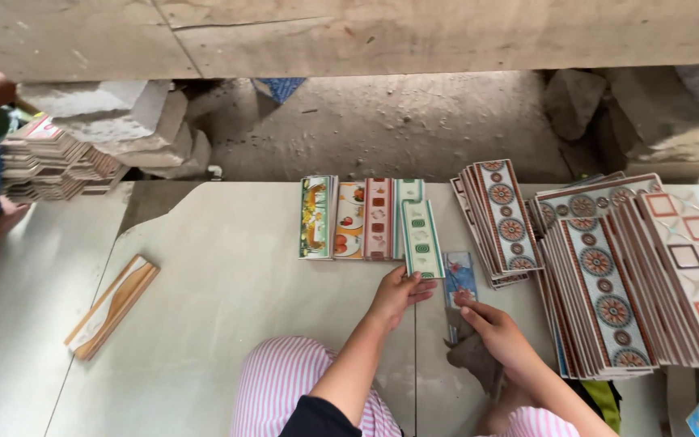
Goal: The person sits on the floor and wipes the surfaces of several rectangular ceramic tiles with a cloth. They handle the tiles one by one, wiping them and placing them into stacks on the floor.
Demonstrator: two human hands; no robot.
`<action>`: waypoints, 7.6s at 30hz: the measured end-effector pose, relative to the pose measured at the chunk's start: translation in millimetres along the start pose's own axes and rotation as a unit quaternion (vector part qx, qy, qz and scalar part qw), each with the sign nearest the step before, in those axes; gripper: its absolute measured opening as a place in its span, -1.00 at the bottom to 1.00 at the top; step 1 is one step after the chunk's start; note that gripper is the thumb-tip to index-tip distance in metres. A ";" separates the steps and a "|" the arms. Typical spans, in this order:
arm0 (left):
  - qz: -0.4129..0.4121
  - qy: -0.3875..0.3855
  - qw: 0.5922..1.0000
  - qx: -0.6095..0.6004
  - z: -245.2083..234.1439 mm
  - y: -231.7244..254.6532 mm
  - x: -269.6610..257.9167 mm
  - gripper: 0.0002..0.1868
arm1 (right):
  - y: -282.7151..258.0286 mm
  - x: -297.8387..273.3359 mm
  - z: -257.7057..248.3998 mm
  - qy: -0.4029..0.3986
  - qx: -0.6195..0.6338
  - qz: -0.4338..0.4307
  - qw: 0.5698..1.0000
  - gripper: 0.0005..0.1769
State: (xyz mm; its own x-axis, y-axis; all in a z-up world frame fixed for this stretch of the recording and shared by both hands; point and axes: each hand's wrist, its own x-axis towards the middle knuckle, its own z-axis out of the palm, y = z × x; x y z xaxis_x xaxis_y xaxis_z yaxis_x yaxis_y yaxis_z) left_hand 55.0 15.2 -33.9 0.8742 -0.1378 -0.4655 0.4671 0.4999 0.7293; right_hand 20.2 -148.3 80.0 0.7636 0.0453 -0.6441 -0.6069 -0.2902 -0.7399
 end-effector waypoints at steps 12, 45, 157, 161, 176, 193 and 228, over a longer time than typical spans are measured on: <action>-0.013 0.111 0.992 0.053 -7.4 3.9 43.2 -0.78 | -1.7 -6.4 6.2 -0.023 0.075 0.064 0.995 -0.66; -0.036 0.116 0.633 0.765 14.2 54.3 24.8 -0.37 | 43.9 34.8 -39.9 0.050 0.089 0.102 0.990 -0.47; -0.118 -0.139 0.978 -0.100 48.3 -43.4 -107.8 -0.42 | 32.7 -21.2 -50.1 0.198 -0.476 -0.628 0.583 -0.87; -0.111 -0.253 0.959 -0.060 64.6 -25.5 -119.3 -0.40 | 16.2 -9.1 -80.1 0.368 -0.399 -0.518 0.661 -0.92; -0.100 -0.120 0.980 -0.124 68.0 -27.9 -112.7 -0.40 | 30.0 -21.0 -45.8 0.143 -0.475 -0.595 0.632 -0.88; -0.115 -0.151 0.977 -0.100 65.7 -32.3 -121.1 -0.46 | 31.7 -17.2 -64.1 0.237 -0.405 -0.550 0.691 -0.90; -0.105 -0.226 0.951 -0.182 91.0 -14.2 -108.6 -0.29 | 24.7 -26.5 -63.2 0.314 -0.425 -0.457 0.716 -0.87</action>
State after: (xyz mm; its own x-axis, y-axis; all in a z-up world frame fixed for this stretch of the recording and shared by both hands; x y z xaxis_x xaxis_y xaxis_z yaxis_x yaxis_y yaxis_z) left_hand -34.5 -54.8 51.9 0.7727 -0.5800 -0.2581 0.6329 0.6725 0.3835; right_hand -1.1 -217.1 91.1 0.8665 0.2266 0.4447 0.3586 -0.9024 -0.2389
